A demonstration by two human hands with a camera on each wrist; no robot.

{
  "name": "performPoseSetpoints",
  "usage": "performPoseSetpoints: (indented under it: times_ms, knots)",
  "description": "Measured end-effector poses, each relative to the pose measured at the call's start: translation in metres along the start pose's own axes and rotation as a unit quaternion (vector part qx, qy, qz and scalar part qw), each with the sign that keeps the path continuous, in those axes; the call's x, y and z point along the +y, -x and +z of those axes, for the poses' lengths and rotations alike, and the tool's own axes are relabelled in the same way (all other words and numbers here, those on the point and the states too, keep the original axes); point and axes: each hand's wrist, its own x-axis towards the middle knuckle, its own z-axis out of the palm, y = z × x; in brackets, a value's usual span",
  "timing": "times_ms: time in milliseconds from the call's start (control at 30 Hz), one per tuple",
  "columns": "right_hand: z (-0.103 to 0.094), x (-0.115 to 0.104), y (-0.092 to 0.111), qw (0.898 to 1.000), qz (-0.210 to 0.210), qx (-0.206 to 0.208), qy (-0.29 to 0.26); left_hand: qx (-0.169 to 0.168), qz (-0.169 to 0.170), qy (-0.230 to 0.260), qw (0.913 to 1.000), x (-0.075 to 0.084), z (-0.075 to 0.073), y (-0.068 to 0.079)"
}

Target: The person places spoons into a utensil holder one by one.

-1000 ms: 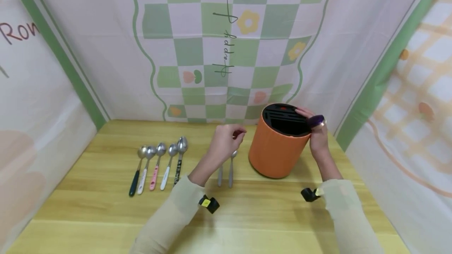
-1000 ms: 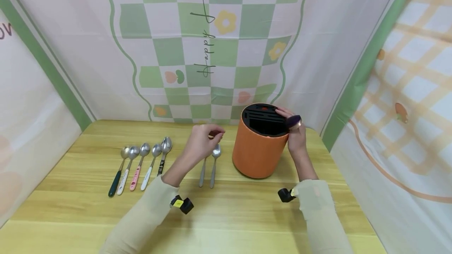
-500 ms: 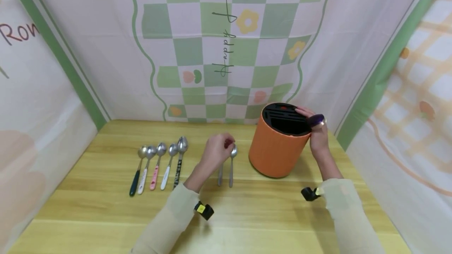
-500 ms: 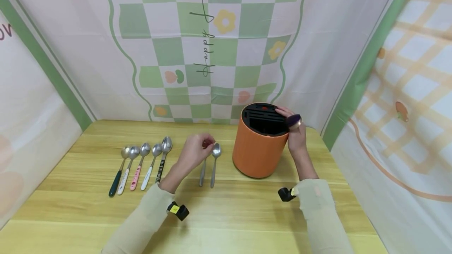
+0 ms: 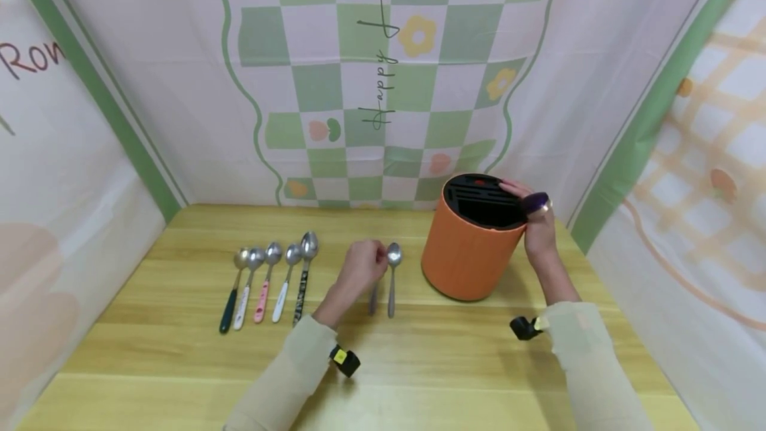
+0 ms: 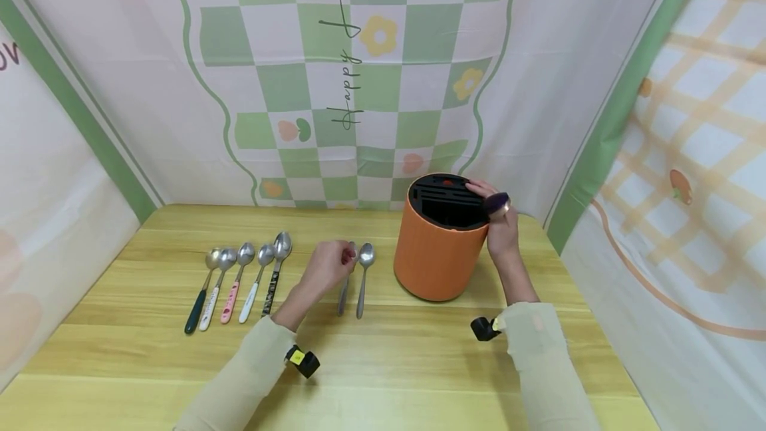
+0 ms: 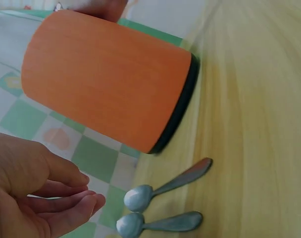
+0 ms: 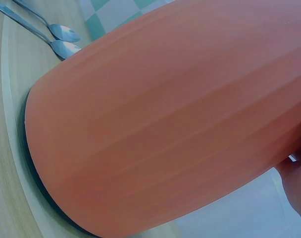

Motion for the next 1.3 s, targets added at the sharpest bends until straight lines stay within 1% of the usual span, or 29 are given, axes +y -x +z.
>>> performPoseSetpoints:
  times_ms: [233,367,467,600,633,733,833,1067,1167,1233,1300]
  knots:
    - [-0.001,0.0,0.0,1.0,0.007,0.0,0.023,-0.017,-0.04,-0.011,0.999,-0.009,0.009,0.0]
    - [-0.001,-0.001,0.0,1.0,0.011,0.0,0.029,-0.005,-0.037,-0.027,0.999,-0.015,0.015,0.0]
    - [-0.001,-0.001,0.001,0.999,0.018,0.002,0.028,-0.003,-0.042,-0.041,0.9983,-0.017,0.019,-0.001]
    - [-0.002,-0.002,0.002,1.0,0.019,0.008,0.022,-0.024,-0.074,-0.042,0.9961,-0.019,0.024,-0.002]
    - [-0.002,-0.002,0.002,1.0,0.016,0.008,0.021,-0.028,-0.077,-0.049,0.9955,-0.019,0.025,-0.002]
    - [-0.001,-0.001,0.001,1.0,0.002,0.005,0.018,-0.028,-0.074,-0.075,0.994,-0.019,0.028,-0.001]
    - [0.0,-0.001,0.001,1.0,-0.003,0.004,0.016,-0.026,-0.066,-0.098,0.9926,-0.02,0.031,-0.001]
    - [0.0,-0.001,0.0,1.0,0.003,0.007,0.01,-0.04,-0.071,-0.104,0.9912,-0.02,0.032,-0.004]
    - [0.001,-0.001,0.0,1.0,0.005,0.008,0.003,-0.054,-0.076,-0.107,0.9899,-0.02,0.031,-0.005]
    - [0.001,-0.001,0.0,1.0,0.005,0.009,0.0,-0.073,-0.089,-0.091,0.9892,-0.021,0.03,-0.005]
    - [0.001,-0.001,0.0,1.0,0.005,0.009,-0.004,-0.091,-0.102,-0.065,0.9885,-0.022,0.029,-0.005]
